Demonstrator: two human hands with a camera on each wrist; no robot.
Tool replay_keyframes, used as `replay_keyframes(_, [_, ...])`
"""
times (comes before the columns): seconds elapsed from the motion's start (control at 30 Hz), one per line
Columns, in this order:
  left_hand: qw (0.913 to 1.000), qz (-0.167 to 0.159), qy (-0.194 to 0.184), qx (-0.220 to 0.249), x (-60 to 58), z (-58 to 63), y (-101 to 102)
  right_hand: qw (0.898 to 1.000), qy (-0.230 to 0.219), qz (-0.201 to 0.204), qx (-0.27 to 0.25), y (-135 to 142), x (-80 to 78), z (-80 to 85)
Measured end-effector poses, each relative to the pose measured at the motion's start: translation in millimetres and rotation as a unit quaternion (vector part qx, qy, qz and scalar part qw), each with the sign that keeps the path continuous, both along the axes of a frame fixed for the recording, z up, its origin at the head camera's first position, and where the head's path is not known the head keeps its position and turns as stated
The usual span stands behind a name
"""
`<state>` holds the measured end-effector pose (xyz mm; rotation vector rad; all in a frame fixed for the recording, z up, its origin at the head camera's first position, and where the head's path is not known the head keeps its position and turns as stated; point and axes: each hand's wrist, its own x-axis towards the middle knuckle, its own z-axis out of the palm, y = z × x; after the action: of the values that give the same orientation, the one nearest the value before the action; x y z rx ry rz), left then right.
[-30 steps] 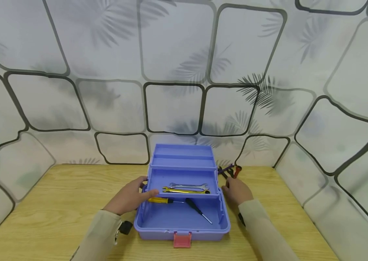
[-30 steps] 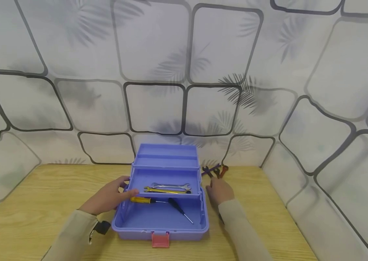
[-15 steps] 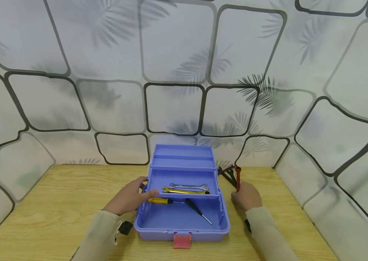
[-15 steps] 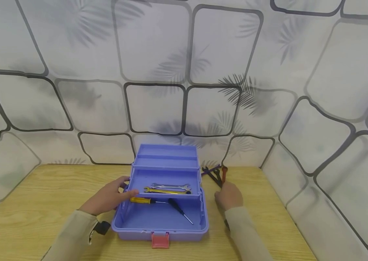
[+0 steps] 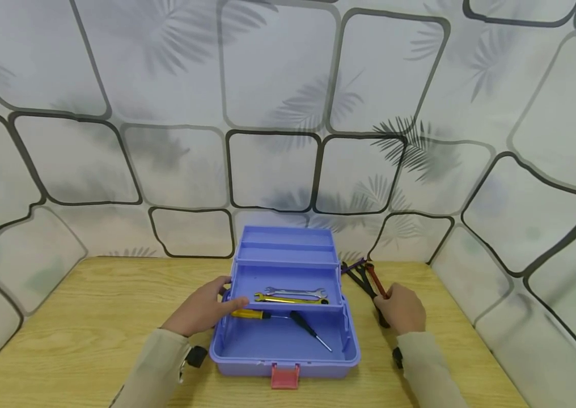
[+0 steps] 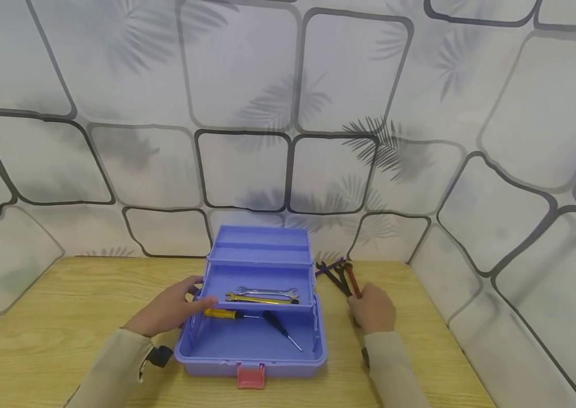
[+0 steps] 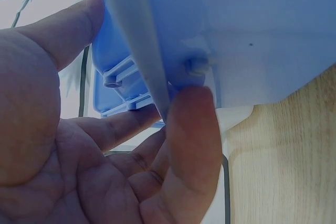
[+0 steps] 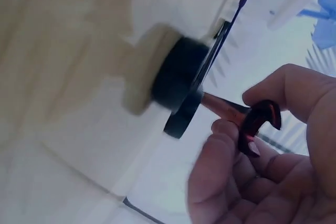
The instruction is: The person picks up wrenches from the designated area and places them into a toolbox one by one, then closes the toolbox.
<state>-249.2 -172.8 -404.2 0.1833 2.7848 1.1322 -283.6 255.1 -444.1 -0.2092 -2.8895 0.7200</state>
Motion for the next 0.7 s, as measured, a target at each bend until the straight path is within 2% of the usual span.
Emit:
replay_keyframes(0.17, [1.0000,0.002,-0.004,-0.003,-1.1,-2.9,0.5,1.000,0.003,0.008,0.009,13.7,3.9,-3.3])
replay_keyframes(0.33, [1.0000,0.002,-0.005,-0.003,-1.8,-3.8,0.9,0.999,-0.018,0.022,0.017,23.2,4.9,-4.9])
replay_keyframes(0.7, [1.0000,0.001,-0.003,-0.006,-2.2,-3.2,-0.4,0.998,-0.033,0.042,0.030,23.9,1.8,-5.9])
